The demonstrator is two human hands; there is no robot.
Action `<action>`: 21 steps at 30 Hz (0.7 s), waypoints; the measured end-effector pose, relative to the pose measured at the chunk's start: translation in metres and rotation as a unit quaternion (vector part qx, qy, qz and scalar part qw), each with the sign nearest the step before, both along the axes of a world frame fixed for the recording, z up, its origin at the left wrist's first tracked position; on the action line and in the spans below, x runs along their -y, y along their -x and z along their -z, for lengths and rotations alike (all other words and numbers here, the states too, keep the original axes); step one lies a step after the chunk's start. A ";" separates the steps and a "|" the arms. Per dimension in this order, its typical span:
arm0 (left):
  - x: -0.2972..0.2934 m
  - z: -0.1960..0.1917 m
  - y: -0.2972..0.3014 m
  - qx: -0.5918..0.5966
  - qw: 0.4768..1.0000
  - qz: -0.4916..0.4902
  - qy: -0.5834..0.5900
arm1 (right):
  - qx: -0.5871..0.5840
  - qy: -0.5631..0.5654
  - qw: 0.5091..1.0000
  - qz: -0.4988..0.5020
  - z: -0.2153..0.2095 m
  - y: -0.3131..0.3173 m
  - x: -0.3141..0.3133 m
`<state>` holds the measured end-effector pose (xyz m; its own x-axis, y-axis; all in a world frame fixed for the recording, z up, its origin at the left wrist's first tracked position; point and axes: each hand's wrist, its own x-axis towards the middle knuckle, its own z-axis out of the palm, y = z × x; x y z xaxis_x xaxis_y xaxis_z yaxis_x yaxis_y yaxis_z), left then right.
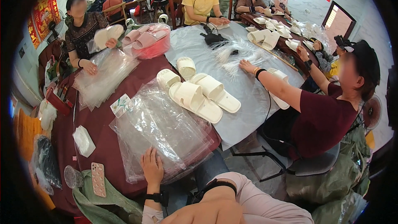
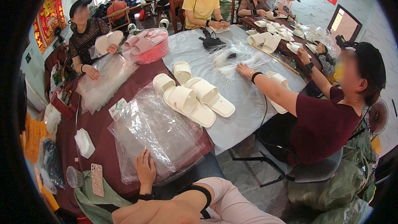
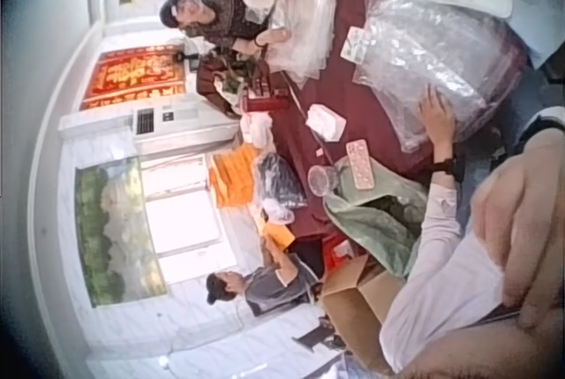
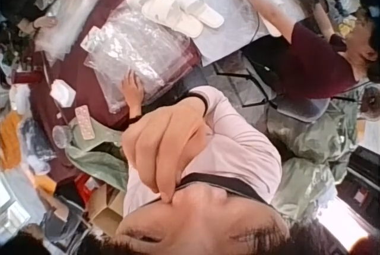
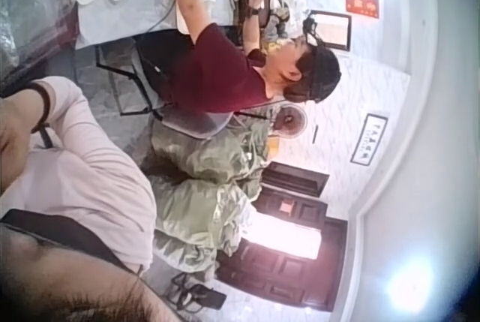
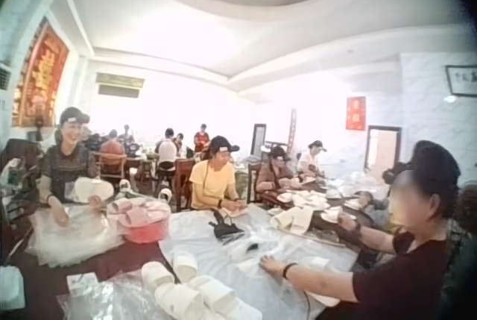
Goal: The worker is packaging white slippers into plastic bags.
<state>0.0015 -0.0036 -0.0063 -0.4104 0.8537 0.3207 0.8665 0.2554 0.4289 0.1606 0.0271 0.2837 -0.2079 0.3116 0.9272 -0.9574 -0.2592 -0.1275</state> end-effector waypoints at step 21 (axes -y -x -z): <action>0.002 0.001 0.001 -0.015 1.000 -0.007 0.003 | -0.080 0.069 0.994 -0.017 0.006 0.005 0.005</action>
